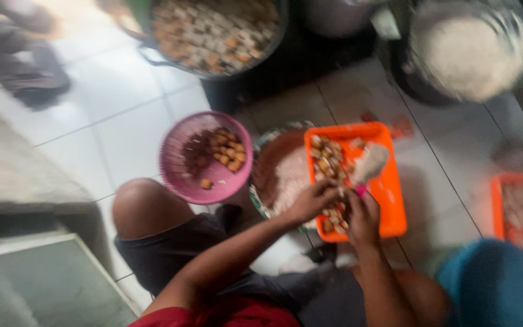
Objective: The person sits on the floor and repeatedly picks small fried food items from a pink basket, dips them into a bowl of batter using a pink spatula, and places the coated items into an orange tray. The process continues for the duration of the clip.
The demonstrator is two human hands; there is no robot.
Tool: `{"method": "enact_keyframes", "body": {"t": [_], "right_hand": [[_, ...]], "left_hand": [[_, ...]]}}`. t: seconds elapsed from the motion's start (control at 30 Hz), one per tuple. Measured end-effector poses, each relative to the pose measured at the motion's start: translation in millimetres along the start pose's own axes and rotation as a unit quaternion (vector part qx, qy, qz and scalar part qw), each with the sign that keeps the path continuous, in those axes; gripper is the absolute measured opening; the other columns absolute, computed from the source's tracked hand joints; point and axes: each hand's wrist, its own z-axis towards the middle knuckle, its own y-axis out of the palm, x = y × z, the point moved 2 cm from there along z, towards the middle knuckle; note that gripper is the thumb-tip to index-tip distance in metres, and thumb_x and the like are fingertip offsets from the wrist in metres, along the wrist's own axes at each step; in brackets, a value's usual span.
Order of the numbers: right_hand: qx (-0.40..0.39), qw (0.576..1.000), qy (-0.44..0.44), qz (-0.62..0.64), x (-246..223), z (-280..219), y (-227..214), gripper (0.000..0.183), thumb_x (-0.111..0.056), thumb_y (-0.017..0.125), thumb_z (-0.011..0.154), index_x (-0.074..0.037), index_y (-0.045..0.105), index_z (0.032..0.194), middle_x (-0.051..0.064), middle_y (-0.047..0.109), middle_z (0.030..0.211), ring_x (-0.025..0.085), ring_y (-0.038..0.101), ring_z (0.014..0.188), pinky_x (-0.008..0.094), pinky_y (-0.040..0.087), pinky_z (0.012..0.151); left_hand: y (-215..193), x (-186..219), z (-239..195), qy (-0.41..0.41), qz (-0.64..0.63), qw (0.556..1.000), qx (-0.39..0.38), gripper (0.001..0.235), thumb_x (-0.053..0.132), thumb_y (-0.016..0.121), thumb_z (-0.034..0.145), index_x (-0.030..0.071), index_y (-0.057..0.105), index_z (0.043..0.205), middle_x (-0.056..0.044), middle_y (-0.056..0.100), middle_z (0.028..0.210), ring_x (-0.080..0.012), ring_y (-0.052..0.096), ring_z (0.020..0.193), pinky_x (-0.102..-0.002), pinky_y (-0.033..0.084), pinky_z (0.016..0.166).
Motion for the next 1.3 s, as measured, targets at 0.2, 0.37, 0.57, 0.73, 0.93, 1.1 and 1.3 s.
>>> {"method": "enact_keyframes", "body": {"t": [0.2, 0.37, 0.57, 0.73, 0.93, 1.1, 1.3], "right_hand": [[-0.002, 0.980, -0.065, -0.186, -23.5, -21.0, 3.5, 0.027, -0.027, 0.067, 0.103, -0.001, 0.065, 0.106, -0.005, 0.049, 0.074, 0.003, 0.038, 0.059, 0.023, 0.030, 0.050], [-0.036, 0.992, -0.005, -0.118, -17.1, -25.7, 1.5, 0.046, -0.041, 0.040, 0.116, -0.005, 0.060, 0.096, -0.005, 0.045, 0.071, 0.005, 0.037, 0.059, 0.022, 0.030, 0.053], [-0.018, 0.977, -0.065, -0.202, -15.9, -21.4, -1.7, 0.035, -0.035, 0.042, 0.116, -0.005, 0.058, 0.109, -0.004, 0.048, 0.085, 0.006, 0.042, 0.073, 0.023, 0.037, 0.064], [-0.010, 0.952, -0.119, -0.281, -42.1, -28.1, 11.4, 0.029, -0.026, 0.042, 0.112, -0.002, 0.059, 0.115, 0.002, 0.060, 0.096, 0.012, 0.057, 0.086, 0.030, 0.049, 0.075], [0.026, 0.839, -0.276, -0.468, -63.9, -31.6, 24.9, 0.026, -0.017, 0.051, 0.111, 0.005, 0.062, 0.119, 0.017, 0.061, 0.105, 0.033, 0.062, 0.097, 0.041, 0.050, 0.085], [0.059, 0.770, -0.369, -0.518, -61.7, -32.0, 14.6, 0.025, -0.019, 0.061, 0.109, 0.006, 0.061, 0.114, 0.020, 0.059, 0.104, 0.038, 0.061, 0.096, 0.046, 0.049, 0.085], [0.046, 0.749, -0.380, -0.541, -65.7, -30.0, -1.1, 0.025, -0.018, 0.066, 0.106, 0.006, 0.062, 0.109, 0.019, 0.058, 0.099, 0.034, 0.061, 0.086, 0.042, 0.049, 0.076]], "left_hand": [[-3.7, 47.6, -1.3, -0.036, -0.055, 0.992, 0.112, 0.024, 0.021, 0.065, 0.106, -0.003, 0.066, 0.107, -0.006, 0.067, 0.090, -0.0122, 0.065, 0.080, -0.029, 0.059, 0.072], [0.2, 102.2, 4.8, 0.014, 0.073, 0.972, 0.225, 0.019, 0.016, 0.067, 0.098, -0.001, 0.068, 0.107, -0.008, 0.074, 0.091, -0.0130, 0.071, 0.081, -0.028, 0.057, 0.073], [22.5, 117.5, -23.6, 0.068, 0.004, 0.991, 0.111, 0.046, 0.003, 0.056, 0.101, 0.000, 0.044, 0.145, -0.013, 0.069, 0.126, -0.0128, 0.066, 0.113, -0.027, 0.055, 0.094], [24.7, 124.0, -27.6, 0.079, -0.242, 0.966, -0.035, 0.083, -0.012, 0.053, 0.094, 0.009, 0.017, 0.165, -0.011, 0.052, 0.154, -0.0147, 0.057, 0.134, -0.029, 0.049, 0.112], [12.5, 128.7, -30.7, 0.077, -0.137, 0.987, 0.029, 0.082, -0.003, 0.068, 0.094, 0.007, 0.027, 0.164, -0.016, 0.065, 0.134, -0.0165, 0.063, 0.122, -0.033, 0.054, 0.106], [-0.7, 125.5, -29.1, 0.124, 0.020, 0.989, 0.082, 0.057, 0.007, 0.075, 0.092, 0.002, 0.056, 0.145, -0.008, 0.072, 0.127, -0.0131, 0.068, 0.118, -0.030, 0.055, 0.103], [-4.0, 116.1, -24.9, 0.118, 0.043, 0.986, 0.113, 0.034, 0.013, 0.074, 0.094, 0.000, 0.069, 0.125, -0.008, 0.074, 0.116, -0.0124, 0.067, 0.112, -0.031, 0.055, 0.100]]}}
